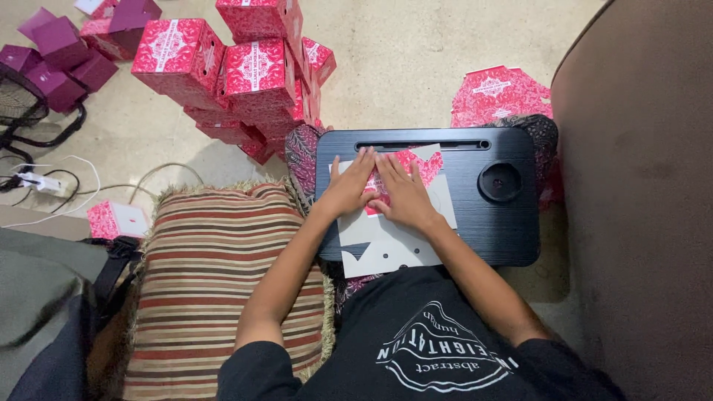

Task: The person assembles small pink and white patterned boxes by folding flat cardboard pieces on a black lap desk. They fold the sides, tuck the flaps to form the box shape, and place the finished boxes into a stack on the floor.

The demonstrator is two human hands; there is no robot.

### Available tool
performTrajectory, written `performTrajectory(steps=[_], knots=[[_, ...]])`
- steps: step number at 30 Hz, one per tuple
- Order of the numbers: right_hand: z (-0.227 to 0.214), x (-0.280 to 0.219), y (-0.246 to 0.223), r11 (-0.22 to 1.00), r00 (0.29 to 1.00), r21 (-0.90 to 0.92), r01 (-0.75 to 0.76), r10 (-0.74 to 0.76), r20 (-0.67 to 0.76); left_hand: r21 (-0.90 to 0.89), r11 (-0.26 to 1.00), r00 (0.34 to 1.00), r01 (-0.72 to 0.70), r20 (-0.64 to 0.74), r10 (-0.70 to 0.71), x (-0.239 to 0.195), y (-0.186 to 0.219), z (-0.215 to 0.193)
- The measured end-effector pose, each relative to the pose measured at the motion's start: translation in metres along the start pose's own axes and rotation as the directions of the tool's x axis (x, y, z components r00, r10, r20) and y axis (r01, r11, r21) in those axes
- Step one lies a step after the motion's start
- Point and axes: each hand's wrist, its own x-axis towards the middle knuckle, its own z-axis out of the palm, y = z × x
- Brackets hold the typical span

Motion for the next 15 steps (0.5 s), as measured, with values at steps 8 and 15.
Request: performTrajectory(steps=[8,15], knots=[[-0.020,-0.014,0.006,0.972,0.976,0.108,-0.211,0.215,-0.025,0.045,0.998,0.994,0.031,0.108,-0.036,-0.002,0.012,-0.010],[-0.027,-0.029,0.010,0.956,0.971,0.228,-0.186,0.214,-0.108,0.023,1.000,0.993,0.014,0.121,-0.017,-0.016,0.033,-0.017]])
